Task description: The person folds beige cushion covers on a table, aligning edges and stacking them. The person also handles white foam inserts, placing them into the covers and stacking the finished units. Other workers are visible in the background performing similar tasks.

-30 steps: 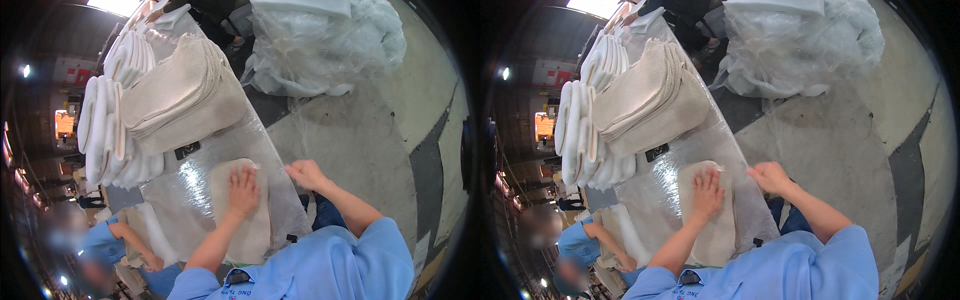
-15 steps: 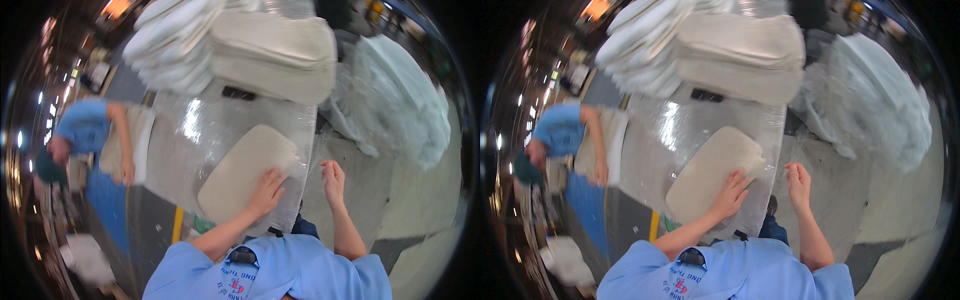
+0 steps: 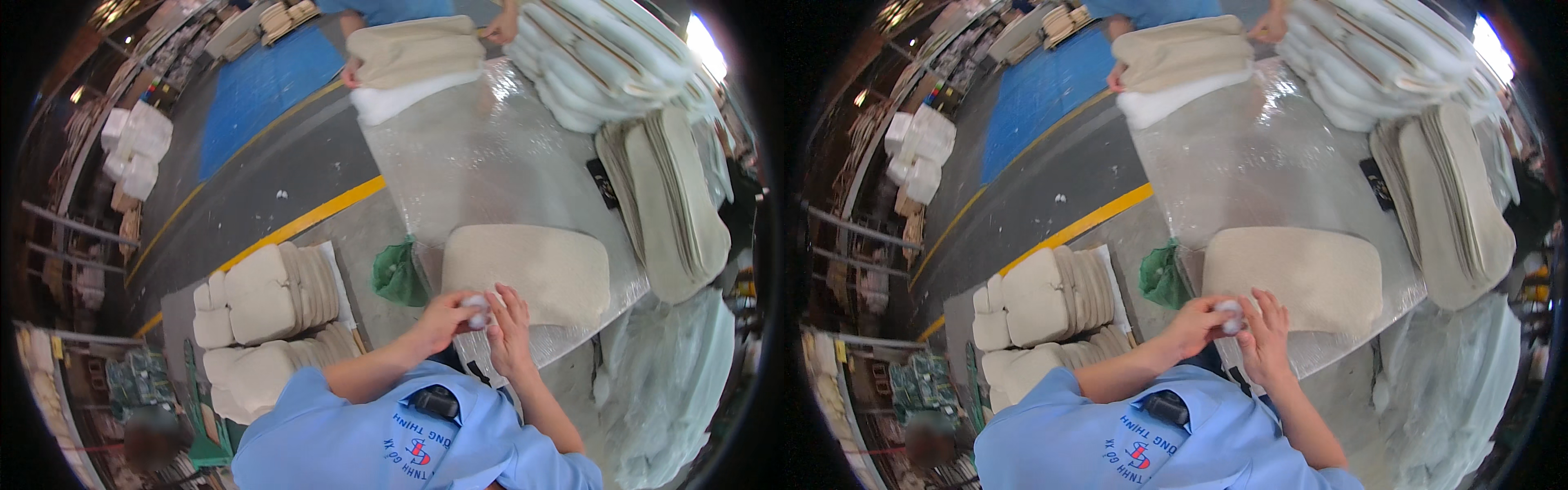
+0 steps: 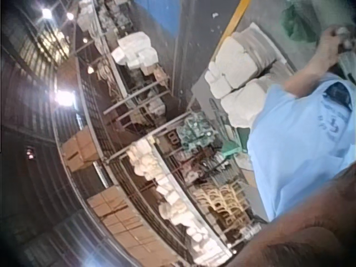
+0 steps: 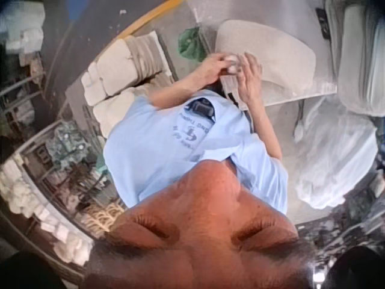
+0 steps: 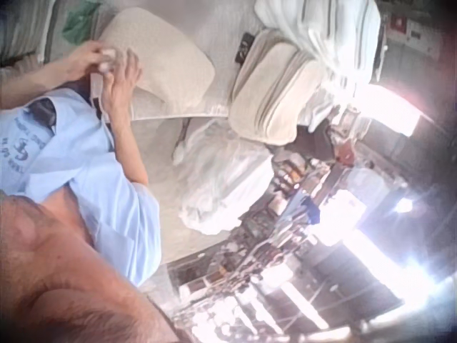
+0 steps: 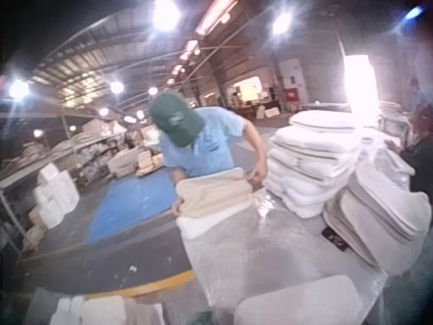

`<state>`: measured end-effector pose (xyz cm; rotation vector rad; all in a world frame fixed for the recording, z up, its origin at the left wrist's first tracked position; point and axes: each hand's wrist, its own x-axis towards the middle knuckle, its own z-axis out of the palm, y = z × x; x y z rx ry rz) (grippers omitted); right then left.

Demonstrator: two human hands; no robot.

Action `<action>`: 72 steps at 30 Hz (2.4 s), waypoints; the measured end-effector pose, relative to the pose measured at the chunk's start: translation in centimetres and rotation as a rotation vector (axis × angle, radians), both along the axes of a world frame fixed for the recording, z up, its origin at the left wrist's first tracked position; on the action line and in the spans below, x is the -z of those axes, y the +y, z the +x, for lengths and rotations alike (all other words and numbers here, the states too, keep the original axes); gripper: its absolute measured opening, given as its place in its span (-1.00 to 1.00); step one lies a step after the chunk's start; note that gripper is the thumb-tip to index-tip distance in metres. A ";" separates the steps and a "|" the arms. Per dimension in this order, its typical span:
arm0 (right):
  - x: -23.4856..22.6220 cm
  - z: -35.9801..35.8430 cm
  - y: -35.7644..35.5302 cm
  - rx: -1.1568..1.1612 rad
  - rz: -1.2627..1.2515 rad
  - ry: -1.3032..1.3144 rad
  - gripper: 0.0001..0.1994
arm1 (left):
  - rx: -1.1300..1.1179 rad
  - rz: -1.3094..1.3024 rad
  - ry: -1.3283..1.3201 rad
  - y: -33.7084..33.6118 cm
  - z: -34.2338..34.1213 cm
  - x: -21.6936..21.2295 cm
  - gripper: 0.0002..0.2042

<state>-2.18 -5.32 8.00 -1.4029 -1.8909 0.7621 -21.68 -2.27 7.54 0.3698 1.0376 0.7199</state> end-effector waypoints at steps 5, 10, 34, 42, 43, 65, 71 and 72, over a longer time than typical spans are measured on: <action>1.7 1.0 2.5 0.258 -0.095 0.029 -0.55 | -0.262 0.167 0.615 2.4 -14.6 9.1 -0.72; 5.7 1.9 4.4 0.441 -0.147 -0.187 -0.59 | 0.094 0.508 1.207 9.4 -19.7 16.8 -0.68; 6.0 -9.1 4.1 0.006 -0.184 -0.709 -0.15 | 1.187 0.379 1.303 13.7 -21.9 12.2 -0.63; 3.8 4.8 8.9 0.295 -0.245 -0.427 -0.43 | 0.579 1.316 1.243 12.8 -5.1 2.8 -0.42; 3.9 8.2 10.4 0.450 -0.176 -0.590 -0.39 | 0.671 1.350 1.288 12.5 -2.0 3.3 -0.36; 5.6 6.1 5.5 -0.251 -0.261 -0.406 -0.43 | 0.766 1.301 1.485 12.5 8.2 6.3 -0.36; 5.4 15.1 11.0 0.282 0.147 -0.456 -0.52 | 0.925 1.410 1.394 7.5 7.7 6.5 -0.29; 5.3 14.9 11.1 0.272 0.115 -0.576 -0.46 | 0.904 1.418 1.395 6.4 7.3 6.9 -0.27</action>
